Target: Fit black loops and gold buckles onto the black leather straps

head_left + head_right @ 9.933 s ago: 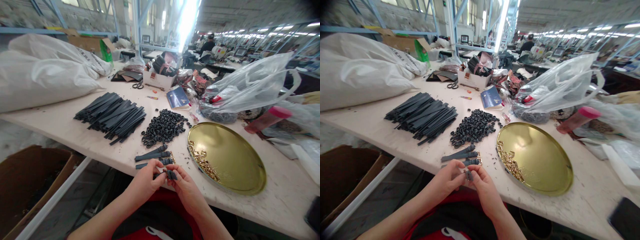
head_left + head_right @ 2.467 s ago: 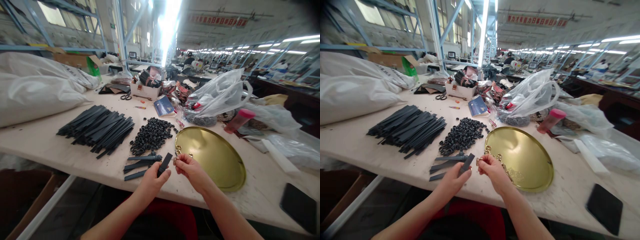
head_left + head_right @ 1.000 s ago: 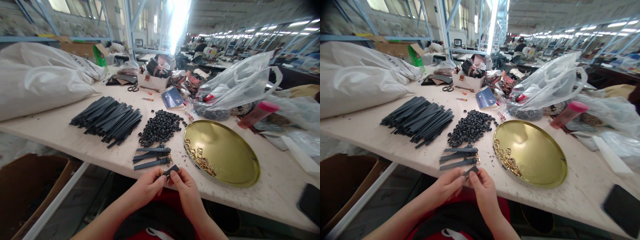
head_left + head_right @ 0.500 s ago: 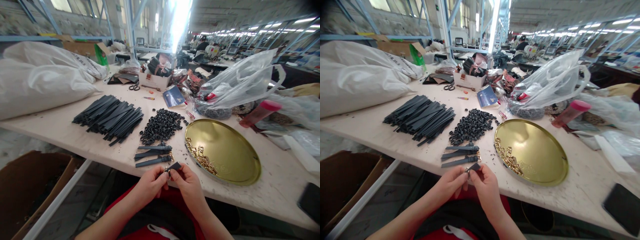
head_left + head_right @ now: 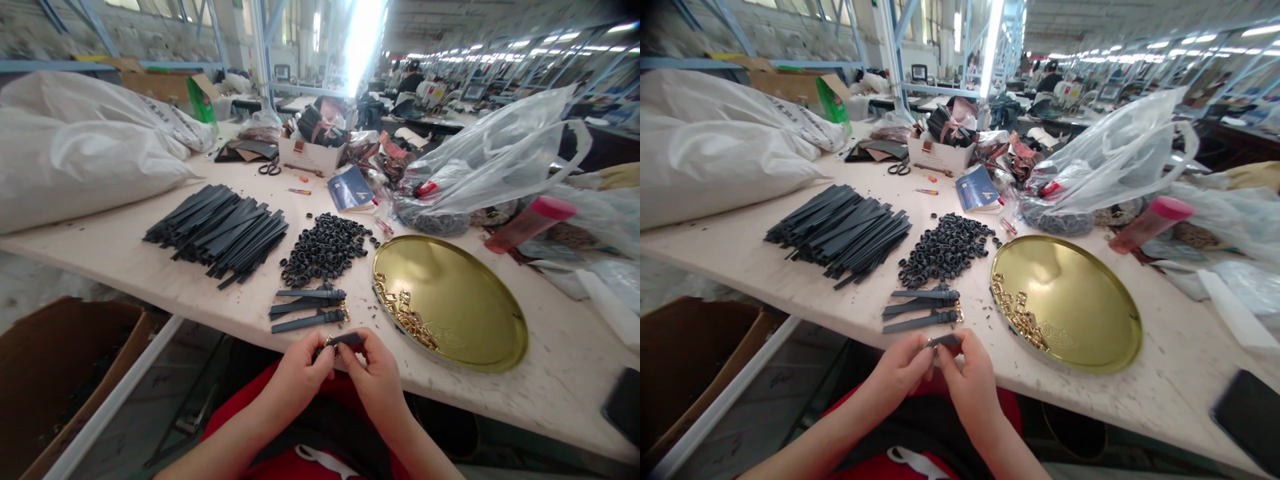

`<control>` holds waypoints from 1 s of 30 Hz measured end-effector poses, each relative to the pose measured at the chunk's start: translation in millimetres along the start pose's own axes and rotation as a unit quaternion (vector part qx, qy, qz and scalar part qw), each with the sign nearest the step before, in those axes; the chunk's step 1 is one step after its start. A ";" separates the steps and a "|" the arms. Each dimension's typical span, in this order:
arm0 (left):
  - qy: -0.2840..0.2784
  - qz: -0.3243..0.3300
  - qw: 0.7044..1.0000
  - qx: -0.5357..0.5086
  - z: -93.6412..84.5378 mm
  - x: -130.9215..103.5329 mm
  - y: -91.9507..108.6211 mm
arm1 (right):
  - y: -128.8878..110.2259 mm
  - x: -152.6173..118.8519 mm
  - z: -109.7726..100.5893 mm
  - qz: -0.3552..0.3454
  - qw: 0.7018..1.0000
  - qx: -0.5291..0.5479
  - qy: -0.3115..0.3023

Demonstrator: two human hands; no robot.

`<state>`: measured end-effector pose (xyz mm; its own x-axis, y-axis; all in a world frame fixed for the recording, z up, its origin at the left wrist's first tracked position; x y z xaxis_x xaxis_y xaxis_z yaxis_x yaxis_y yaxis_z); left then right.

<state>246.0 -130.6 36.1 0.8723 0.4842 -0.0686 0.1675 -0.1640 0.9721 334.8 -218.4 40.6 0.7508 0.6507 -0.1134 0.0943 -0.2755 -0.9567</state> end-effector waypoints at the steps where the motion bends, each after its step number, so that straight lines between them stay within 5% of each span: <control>1: 0.005 0.007 1.000 0.024 -0.6 -0.6 -0.7 | 3.7 1.1 1.8 0.023 0.999 0.011 -0.024; 5: -0.011 0.011 0.995 0.098 -2.3 -2.8 -1.1 | 11.8 0.9 6.1 0.084 0.992 0.046 -0.084; 11: -0.040 0.009 0.988 0.146 -6.0 -0.9 6.7 | -0.2 0.8 -0.7 0.003 0.998 -0.048 -0.038; 17: -0.096 0.029 0.987 0.126 -14.1 13.5 17.9 | 6.9 18.0 7.1 0.138 0.972 0.107 -0.160; 23: -0.077 -0.018 0.997 0.005 -24.5 34.2 4.6 | -9.3 56.1 4.3 0.068 0.963 0.032 -0.259; 25: -0.073 0.000 0.997 0.018 -26.7 39.3 3.4 | -12.5 91.3 -4.9 0.011 0.975 -0.074 -0.210; 27: -0.051 0.006 0.998 0.044 -30.9 43.5 1.3 | -16.1 131.2 -17.6 -0.073 0.954 -0.287 -0.051; 30: -0.019 -0.003 0.998 0.052 -36.9 47.7 -4.0 | -9.3 173.4 -16.5 -0.090 0.925 -0.370 -0.003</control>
<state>270.0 -75.1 37.3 0.8872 0.4536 -0.0845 0.2175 -0.2496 0.9436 474.9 -114.7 34.3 0.6762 0.7362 0.0272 0.6410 -0.5697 -0.5144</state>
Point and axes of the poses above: each hand's wrist, its own x-axis towards the middle knuckle, its own z-axis out of the palm, y = z × x, the point moved 5 cm from there along x, towards the middle knuckle, and after that the axes turned 10 degrees about z, right-handed, at the moved point
